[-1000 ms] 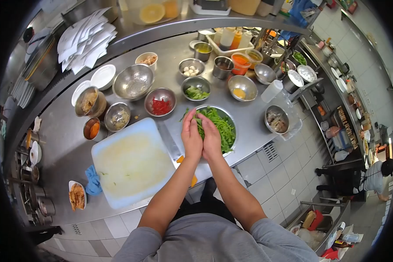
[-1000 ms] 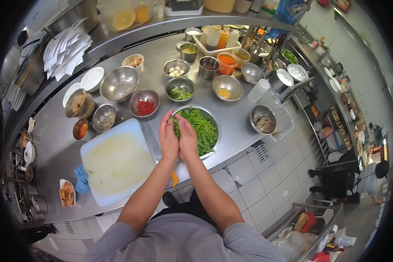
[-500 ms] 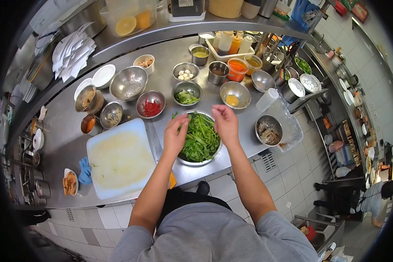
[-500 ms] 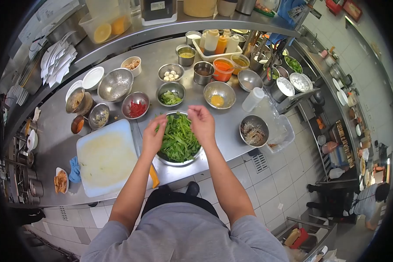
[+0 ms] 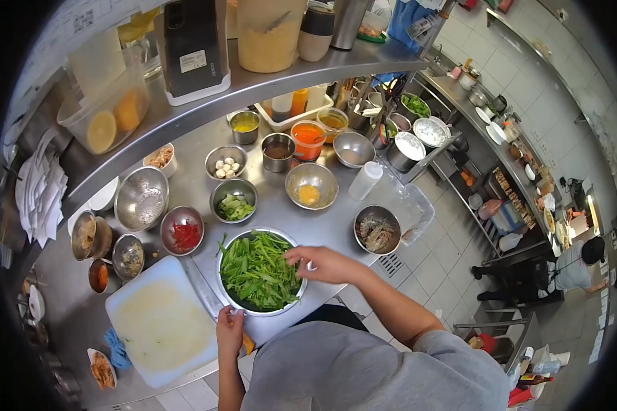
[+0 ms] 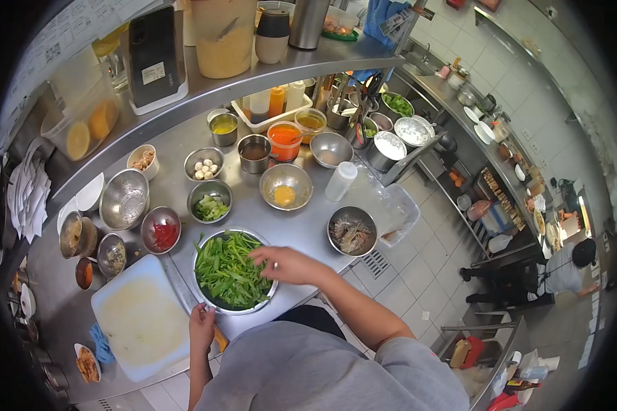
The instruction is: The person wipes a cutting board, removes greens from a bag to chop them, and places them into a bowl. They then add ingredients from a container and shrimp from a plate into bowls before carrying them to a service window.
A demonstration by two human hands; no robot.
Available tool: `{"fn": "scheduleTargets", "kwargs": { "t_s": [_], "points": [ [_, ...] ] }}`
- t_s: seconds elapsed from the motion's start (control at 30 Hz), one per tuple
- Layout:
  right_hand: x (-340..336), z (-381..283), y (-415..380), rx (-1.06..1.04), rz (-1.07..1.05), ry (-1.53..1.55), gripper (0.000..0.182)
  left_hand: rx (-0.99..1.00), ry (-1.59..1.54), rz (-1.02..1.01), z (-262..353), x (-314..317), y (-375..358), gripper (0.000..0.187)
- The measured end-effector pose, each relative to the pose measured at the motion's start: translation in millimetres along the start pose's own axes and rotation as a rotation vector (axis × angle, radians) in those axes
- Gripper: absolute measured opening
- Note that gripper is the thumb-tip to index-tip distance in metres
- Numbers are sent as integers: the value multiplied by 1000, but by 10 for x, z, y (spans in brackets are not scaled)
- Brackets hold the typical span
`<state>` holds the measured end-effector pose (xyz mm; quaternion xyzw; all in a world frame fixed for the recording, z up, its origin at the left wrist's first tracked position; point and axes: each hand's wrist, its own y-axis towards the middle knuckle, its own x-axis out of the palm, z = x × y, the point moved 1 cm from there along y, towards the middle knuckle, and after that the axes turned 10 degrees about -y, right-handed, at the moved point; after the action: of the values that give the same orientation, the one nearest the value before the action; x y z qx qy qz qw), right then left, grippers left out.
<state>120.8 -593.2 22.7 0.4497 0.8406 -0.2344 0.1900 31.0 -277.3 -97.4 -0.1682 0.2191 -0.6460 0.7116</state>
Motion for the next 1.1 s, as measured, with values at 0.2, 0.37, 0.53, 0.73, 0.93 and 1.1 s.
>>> {"fn": "scheduleTargets", "kwargs": {
  "t_s": [0.2,0.37,0.53,0.73,0.93,1.1],
  "points": [
    [-1168,561,-322,77,285,-113,28,37,-61,198,-483,251,281,34],
    [-1952,1194,-547,117,326,-133,27,47,-527,340,-477,881,213,32],
    [-2099,1851,-482,1,59,-53,26,92,-950,468,-356,1492,91,36],
    [-2147,2089,-280,-33,-227,84,26,106,-993,674,-576,2066,61,23],
    [-3034,2109,-421,-58,-2,-28,22,85,-1071,703,-364,2311,-84,34],
    [-4258,2349,-685,78,264,-132,19,86,-1117,607,-608,2181,-122,16]
  ]
}}
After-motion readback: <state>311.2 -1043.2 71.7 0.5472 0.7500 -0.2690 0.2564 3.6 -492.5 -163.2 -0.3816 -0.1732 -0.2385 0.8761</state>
